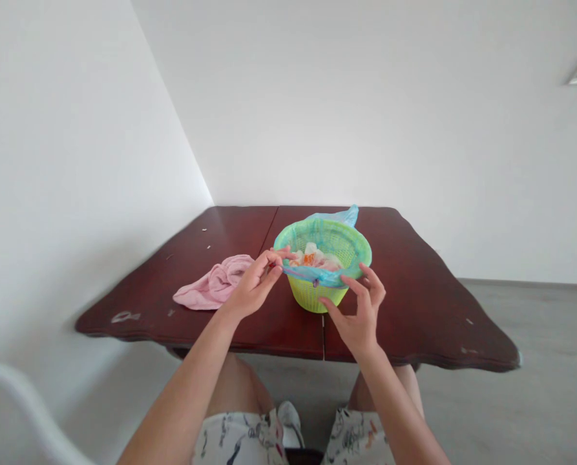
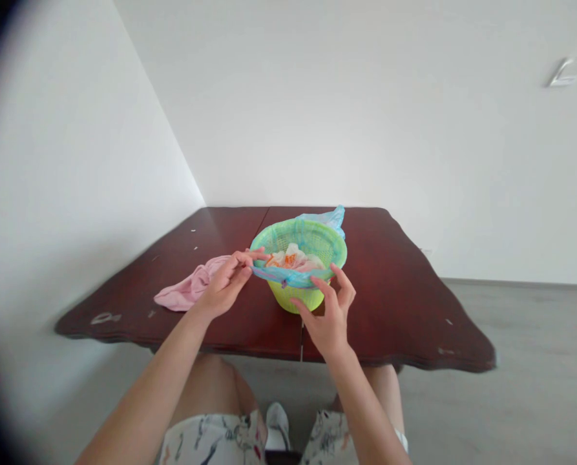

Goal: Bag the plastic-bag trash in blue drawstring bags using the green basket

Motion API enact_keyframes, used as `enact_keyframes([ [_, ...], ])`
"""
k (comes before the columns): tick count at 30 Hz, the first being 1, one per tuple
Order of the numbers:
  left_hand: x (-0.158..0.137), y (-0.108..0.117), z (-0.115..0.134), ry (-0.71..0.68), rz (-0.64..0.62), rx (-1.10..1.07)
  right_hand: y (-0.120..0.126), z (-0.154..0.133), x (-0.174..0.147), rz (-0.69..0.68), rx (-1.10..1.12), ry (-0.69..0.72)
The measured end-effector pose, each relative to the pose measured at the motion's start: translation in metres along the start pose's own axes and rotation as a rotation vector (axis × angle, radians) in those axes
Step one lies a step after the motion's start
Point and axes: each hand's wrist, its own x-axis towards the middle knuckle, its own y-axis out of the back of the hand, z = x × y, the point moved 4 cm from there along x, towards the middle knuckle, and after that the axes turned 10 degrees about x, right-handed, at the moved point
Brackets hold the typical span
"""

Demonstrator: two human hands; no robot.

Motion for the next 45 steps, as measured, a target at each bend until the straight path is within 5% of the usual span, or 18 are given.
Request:
enact_keyframes([
  [8, -0.028, 0.004, -0.008, -0.071, 0.071, 0.285, 0.024, 0.039, 0.009, 0.223, 0.042, -0.079],
  [12, -0.033, 0.000, -0.027, -0.019, 0.159, 0.245, 0.019, 0.076, 0.007, 0.303, 0.436, -0.587],
  [14, -0.033, -0.002, -0.040, 0.039, 0.240, 0.128, 0.008, 0.092, 0.003, 0.228, 0.698, -0.867],
  [18, -0.027, -0.010, -0.060, 0.096, 0.247, -0.030, -0.001, 0.103, 0.001, 0.058, 0.825, -1.107],
  [26, -0.030, -0.014, -0.044, 0.068, 0.254, 0.266, 0.012, 0.082, 0.005, -0.130, 0.911, -1.173],
  [35, -0.023, 0.004, -0.019, -0.003, 0.248, 0.348, 0.031, 0.080, 0.019, 0.107, 1.163, -1.239],
  [45, -0.007, 0.014, -0.013, -0.050, 0.272, 0.342, 0.036, 0.060, 0.059, -0.034, 1.164, -1.184],
])
